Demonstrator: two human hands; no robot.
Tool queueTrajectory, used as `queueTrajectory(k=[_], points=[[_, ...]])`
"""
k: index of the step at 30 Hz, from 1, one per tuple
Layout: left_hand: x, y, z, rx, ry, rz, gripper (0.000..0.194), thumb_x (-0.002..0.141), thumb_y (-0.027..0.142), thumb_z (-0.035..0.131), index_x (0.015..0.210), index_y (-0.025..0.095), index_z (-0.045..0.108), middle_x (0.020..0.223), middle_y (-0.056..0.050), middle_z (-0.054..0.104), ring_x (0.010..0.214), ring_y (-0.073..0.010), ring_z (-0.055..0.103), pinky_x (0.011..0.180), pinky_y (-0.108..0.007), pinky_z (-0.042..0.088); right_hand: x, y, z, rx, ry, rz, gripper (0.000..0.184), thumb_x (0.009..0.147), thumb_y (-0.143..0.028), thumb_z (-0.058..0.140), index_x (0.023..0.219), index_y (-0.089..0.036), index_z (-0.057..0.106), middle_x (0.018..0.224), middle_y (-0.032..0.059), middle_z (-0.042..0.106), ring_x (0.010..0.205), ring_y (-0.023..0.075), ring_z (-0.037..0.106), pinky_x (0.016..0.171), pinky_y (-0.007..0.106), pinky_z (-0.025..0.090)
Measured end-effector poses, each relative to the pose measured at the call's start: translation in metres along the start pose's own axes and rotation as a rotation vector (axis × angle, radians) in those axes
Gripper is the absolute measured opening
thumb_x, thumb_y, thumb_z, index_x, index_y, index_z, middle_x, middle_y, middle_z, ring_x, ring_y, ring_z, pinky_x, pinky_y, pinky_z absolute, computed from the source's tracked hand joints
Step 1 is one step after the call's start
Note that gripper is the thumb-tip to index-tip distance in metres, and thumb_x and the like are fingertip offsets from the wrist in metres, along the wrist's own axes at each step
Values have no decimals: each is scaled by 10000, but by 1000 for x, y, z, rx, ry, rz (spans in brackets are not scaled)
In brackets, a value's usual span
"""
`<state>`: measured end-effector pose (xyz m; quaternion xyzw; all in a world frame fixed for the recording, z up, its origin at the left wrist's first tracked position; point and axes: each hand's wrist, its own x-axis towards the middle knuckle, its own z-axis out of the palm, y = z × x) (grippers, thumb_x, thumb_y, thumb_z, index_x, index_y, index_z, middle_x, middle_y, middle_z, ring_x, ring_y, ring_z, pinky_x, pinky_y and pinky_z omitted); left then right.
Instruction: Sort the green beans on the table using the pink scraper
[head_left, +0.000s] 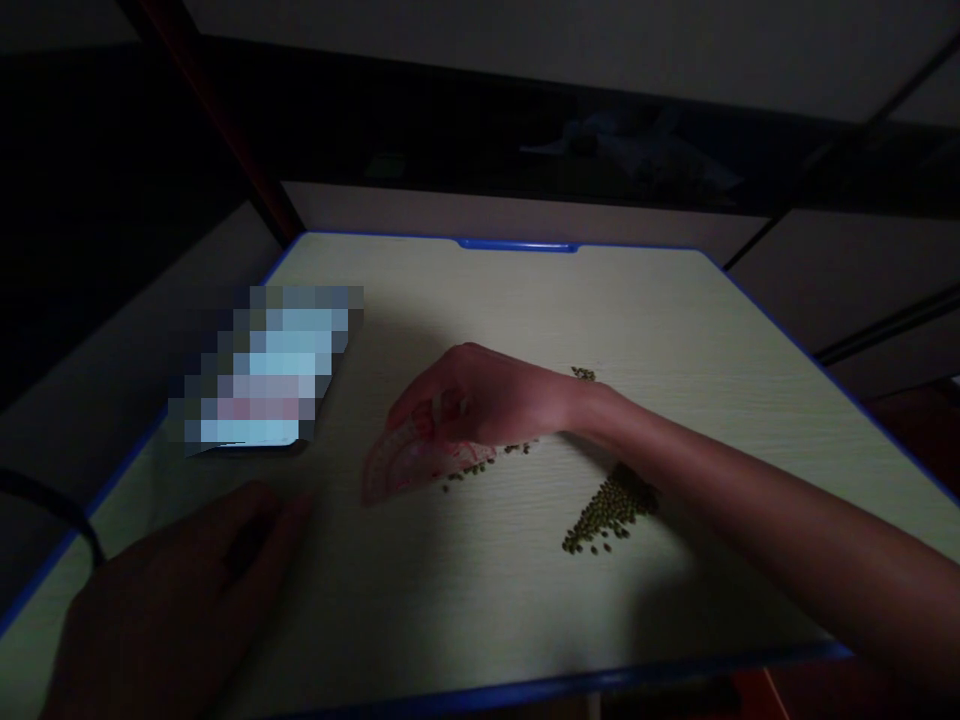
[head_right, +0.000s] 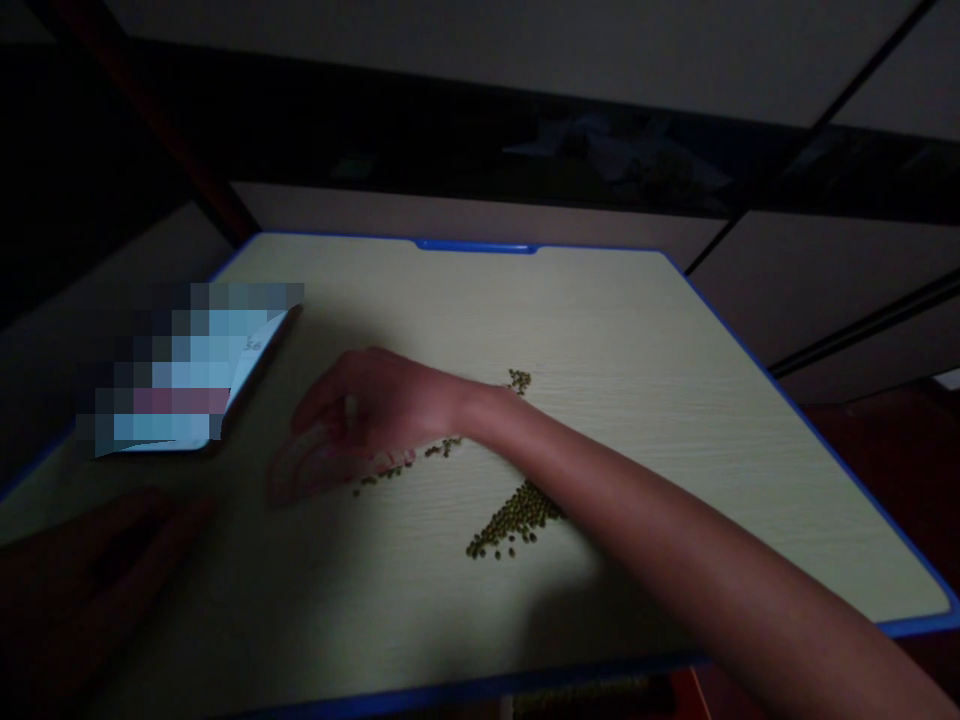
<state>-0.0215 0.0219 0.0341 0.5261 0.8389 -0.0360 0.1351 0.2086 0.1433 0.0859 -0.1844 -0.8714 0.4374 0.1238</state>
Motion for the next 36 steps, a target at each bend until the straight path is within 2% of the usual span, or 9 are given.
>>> queueTrajectory(k=[5,9,16,19,24,31,33,34,36], points=[[-6,15,-11,26,-29,-38,586,584,675,71,886,348,454,832,59,512,789,-158,494,715,-287,350,5,-6,0,-16,-126,2,352,670,60,526,999,-22,620,853,77,668,685,92,576,609,167,443],[-7,21,-17,31,-48,-47,562,583,647,84,890,343,443,861,59,507,813,-157,489,731,-292,348,6,-5,2,22,-183,-20,376,679,60,506,1032,-24,605,884,84,666,715,97,579,612,166,447],[-6,16,-14,15,-36,-28,556,605,669,77,843,333,451,794,58,507,784,-161,497,707,-291,347,1,-5,1,41,-237,35,471,626,153,437,1034,-6,608,813,67,650,642,68,515,527,150,384],[-5,12,-12,21,-29,-29,567,609,674,84,897,334,433,845,52,503,788,-160,490,720,-282,342,-1,-7,-1,62,-273,56,468,635,146,444,1040,-19,610,842,77,661,672,78,536,560,159,404],[-4,11,-9,29,-57,-21,530,625,670,100,852,347,454,843,75,504,788,-142,487,722,-277,339,-8,-13,-4,53,-309,67,462,622,148,457,1002,-43,637,852,65,679,672,80,569,549,146,415],[-5,19,-15,19,-56,-51,518,600,650,120,820,336,468,832,71,505,811,-152,481,749,-290,337,-14,-18,-12,-14,-388,20,467,608,149,464,1003,-31,639,855,66,684,665,83,569,536,146,407],[-5,18,-15,18,-55,-48,494,615,635,136,844,347,466,873,82,504,827,-144,481,753,-281,335,-21,-23,-17,-30,-351,6,429,632,127,481,996,-31,642,851,74,684,685,91,582,535,145,412],[-5,16,-14,19,-53,-41,503,619,646,128,850,355,467,864,80,507,811,-147,483,738,-282,334,-28,-28,-19,-41,-283,37,421,647,119,482,998,-49,643,858,67,685,690,92,592,532,143,418],[-2,8,-9,14,-21,-12,553,623,693,91,866,370,468,826,68,511,766,-160,483,701,-287,331,-47,-41,-21,-37,-15,117,391,689,69,521,1037,-80,619,755,28,694,617,79,606,508,133,441]])
